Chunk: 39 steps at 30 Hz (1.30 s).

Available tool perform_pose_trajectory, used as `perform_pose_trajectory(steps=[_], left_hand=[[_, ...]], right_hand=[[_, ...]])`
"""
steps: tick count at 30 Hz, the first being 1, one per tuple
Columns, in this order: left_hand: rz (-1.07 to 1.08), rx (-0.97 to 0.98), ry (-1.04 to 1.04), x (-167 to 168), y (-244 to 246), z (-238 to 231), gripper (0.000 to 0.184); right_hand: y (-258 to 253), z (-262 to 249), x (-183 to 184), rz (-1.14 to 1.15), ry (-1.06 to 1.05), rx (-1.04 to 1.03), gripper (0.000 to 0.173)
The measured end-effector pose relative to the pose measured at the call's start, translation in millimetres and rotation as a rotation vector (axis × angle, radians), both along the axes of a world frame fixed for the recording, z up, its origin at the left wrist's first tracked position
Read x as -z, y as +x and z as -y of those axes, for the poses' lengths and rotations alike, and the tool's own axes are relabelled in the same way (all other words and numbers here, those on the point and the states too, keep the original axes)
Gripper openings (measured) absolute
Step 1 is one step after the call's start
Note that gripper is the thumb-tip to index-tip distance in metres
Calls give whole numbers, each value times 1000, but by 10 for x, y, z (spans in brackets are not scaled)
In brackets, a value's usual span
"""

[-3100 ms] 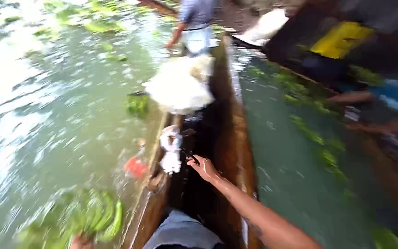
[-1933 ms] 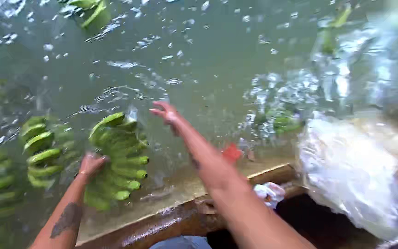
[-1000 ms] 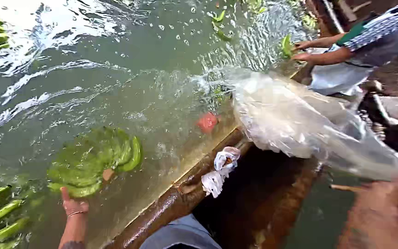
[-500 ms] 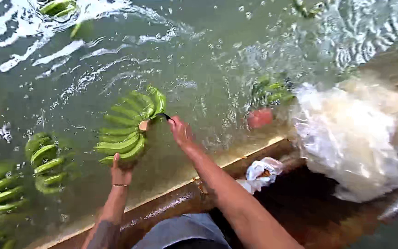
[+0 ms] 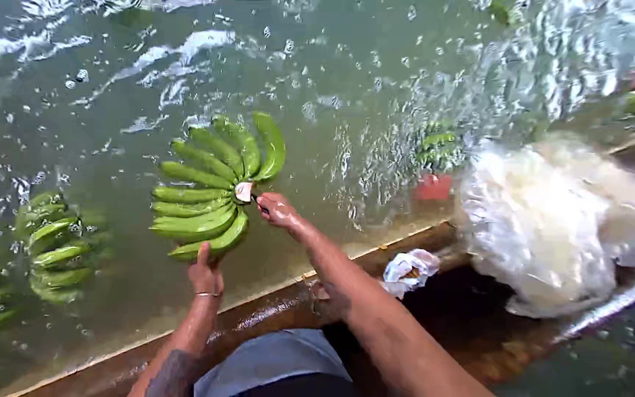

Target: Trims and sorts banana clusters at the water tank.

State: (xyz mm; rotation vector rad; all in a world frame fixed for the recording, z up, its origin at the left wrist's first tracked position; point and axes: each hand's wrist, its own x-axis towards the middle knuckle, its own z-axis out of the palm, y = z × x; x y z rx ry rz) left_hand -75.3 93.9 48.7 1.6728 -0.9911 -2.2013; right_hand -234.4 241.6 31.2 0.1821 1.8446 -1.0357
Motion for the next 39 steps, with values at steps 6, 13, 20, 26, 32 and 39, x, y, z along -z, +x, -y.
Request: perform_pose_trajectory(steps=[6,13,20,26,32,39], left_hand=[[10,89,29,-30,-113,118,49],[162,177,208,-444,-379,232,50],[205,122,303,-488,-379,163,51],[171,226,193,-250,-251,77,48],[108,417,105,-10,68,266,65],[63,680,61,-27,-201,643,70]], right_hand=[[141,-85,-731,10,-61,-145,35],[-139,-103,-251,-543,381,-264,42],[89,-92,-29,-391,287,-221,42],[255,-429,116,130,-138,91,24],[737,-636,135,461,-319,419,22],[727,-741,-639,377,-453,98,21]])
